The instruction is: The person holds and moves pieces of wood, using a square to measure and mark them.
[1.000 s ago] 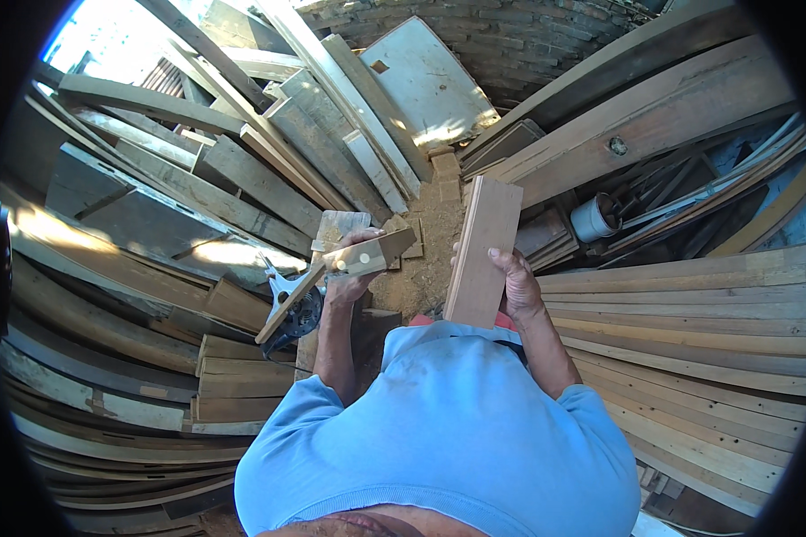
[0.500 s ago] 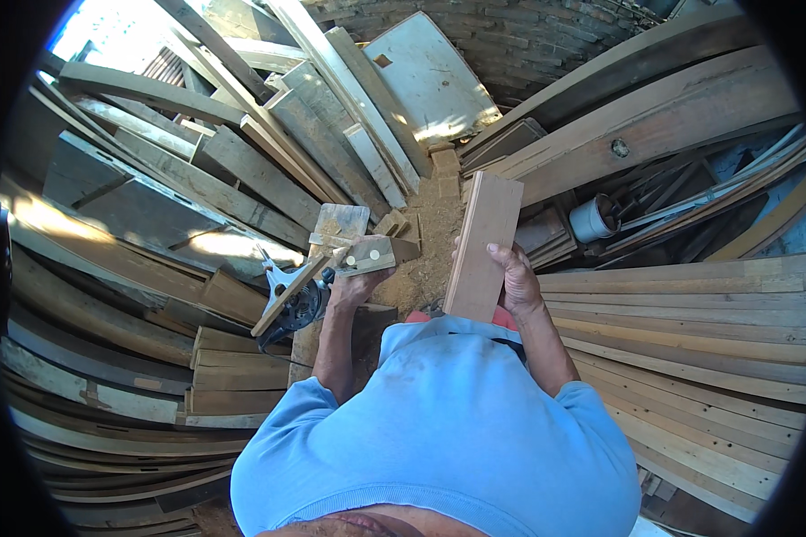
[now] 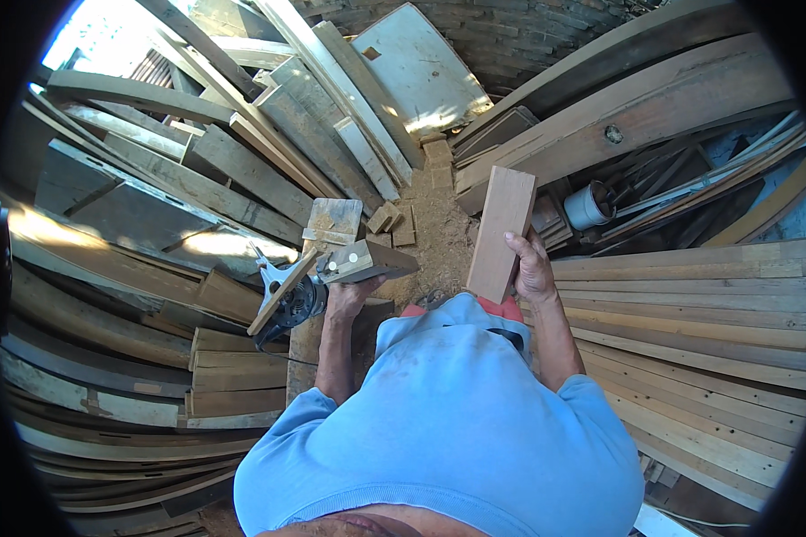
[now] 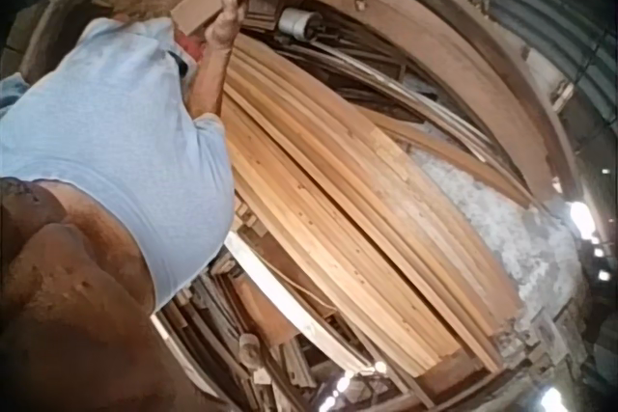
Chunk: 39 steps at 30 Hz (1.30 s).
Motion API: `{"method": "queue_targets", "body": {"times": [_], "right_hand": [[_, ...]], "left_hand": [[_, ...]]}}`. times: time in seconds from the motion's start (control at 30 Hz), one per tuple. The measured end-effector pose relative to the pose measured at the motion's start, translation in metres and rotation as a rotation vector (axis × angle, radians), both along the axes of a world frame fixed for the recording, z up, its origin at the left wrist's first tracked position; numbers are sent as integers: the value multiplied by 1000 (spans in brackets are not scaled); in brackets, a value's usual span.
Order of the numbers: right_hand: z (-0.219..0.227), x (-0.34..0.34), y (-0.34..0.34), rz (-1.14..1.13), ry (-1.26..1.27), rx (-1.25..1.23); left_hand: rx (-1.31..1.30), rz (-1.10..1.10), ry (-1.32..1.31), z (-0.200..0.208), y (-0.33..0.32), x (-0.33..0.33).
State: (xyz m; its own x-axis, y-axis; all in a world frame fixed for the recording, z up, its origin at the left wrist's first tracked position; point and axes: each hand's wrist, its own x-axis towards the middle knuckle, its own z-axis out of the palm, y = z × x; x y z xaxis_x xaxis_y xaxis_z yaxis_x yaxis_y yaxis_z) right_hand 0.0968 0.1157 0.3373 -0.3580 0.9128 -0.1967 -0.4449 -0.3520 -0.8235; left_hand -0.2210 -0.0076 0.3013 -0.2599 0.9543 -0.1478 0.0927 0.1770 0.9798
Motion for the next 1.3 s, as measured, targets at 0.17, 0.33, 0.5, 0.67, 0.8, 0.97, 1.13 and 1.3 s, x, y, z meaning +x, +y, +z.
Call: {"method": "queue_targets", "body": {"times": [0.17, 0.33, 0.5, 0.67, 0.8, 0.97, 1.13, 1.3], "right_hand": [[-21, 6, -7, -6, -81, 8], [-62, 13, -12, 20, -293, 50], [-143, 37, -32, 2, -513, 27], [-174, 51, -63, 119, -714, -74], [-186, 54, -61, 152, -773, -103], [-186, 50, -56, 124, -747, -151], [-187, 48, -52, 150, -823, -143], [-186, 45, -46, 211, -859, -140]], "left_hand": [[-21, 35, -122, 4, -2, 1], [-7, 52, -108, -1, 0, 0], [30, 31, -92, -2, 1, -1], [7, 112, -178, -5, -4, -2], [-16, 122, -134, -9, -6, -4], [-20, 124, -145, -11, -5, -4], [258, 121, -361, -27, 1, -11], [357, 104, -717, -4, 23, -16]]}}
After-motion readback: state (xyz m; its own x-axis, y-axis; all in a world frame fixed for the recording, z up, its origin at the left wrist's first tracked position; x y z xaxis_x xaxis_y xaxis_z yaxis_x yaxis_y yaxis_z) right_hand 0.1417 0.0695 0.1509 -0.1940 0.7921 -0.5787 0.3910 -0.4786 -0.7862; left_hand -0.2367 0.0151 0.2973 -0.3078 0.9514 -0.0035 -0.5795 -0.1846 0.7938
